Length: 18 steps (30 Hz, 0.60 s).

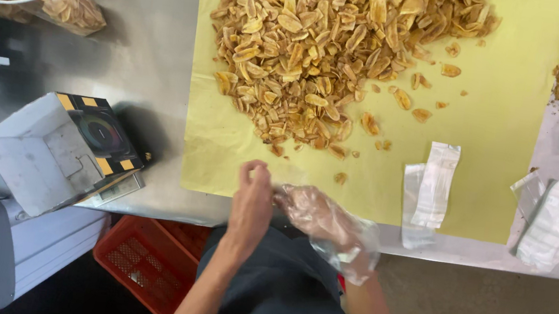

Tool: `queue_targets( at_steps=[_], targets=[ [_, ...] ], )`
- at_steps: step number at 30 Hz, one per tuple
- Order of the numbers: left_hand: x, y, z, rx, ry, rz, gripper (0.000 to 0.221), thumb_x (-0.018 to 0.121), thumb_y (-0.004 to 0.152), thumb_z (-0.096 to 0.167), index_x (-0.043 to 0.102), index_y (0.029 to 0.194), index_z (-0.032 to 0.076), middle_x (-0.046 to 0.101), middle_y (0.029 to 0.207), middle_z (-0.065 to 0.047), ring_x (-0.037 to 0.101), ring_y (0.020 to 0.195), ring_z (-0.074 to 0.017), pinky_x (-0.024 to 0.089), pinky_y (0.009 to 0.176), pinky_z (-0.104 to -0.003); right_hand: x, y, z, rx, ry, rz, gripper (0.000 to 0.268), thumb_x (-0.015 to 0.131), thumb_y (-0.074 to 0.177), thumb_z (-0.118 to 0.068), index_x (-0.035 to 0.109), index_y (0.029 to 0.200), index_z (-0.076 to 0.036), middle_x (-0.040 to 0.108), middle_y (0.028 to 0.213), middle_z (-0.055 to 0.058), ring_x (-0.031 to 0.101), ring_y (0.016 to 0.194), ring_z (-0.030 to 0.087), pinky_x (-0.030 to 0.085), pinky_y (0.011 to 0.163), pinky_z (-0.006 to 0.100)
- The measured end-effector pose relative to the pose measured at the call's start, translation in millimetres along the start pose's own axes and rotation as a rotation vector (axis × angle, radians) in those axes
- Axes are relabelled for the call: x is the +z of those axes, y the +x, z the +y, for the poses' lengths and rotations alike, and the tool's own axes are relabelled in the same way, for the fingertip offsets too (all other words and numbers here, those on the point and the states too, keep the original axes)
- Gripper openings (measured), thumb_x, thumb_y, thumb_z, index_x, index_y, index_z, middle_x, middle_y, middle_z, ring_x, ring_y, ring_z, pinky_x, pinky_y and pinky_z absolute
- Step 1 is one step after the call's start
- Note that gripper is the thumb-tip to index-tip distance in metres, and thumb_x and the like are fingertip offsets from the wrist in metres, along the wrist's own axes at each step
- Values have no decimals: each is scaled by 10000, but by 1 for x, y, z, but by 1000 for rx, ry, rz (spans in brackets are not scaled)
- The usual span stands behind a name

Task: The person scoops dried banana chips from a large pile on a yellow sheet into a small cardboard box placed on a digital scale. After weighing, the person transfers the chips into clear plastic bags and sets them aside on the counter.

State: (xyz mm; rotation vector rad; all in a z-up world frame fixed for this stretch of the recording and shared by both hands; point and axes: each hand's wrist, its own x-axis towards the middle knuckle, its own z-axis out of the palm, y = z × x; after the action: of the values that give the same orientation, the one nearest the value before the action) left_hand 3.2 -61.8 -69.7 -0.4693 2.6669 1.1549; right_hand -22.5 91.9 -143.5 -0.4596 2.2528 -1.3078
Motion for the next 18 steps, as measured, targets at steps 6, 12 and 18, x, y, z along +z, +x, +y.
queue_targets(
  at_steps=[6,12,18],
  targets=[
    [-62,-17,-26,61,155,73,290,573,794,-143,681,1011,16,560,1389,-223,715,819,-360,582,687,-460,-39,79,25,-464,-771,502,428,757,1031,-260,603,1427,-314,554,1454,64,600,1350,238,555,1083,346],
    [-75,-19,-38,11,237,61,462,536,825,-111,665,1234,58,598,1366,-168,704,957,-421,573,794,-495,-25,170,93,-126,-564,504,1032,765,903,-634,217,1625,-142,143,1676,215,225,1539,429,194,1263,587],
    [-72,-1,-42,-133,177,-63,397,558,886,-42,643,1255,79,587,1381,-120,715,834,-398,567,747,-498,-19,115,110,-294,286,364,748,772,938,-449,383,1525,-197,345,1621,93,391,1480,284,517,1130,512]
  ],
)
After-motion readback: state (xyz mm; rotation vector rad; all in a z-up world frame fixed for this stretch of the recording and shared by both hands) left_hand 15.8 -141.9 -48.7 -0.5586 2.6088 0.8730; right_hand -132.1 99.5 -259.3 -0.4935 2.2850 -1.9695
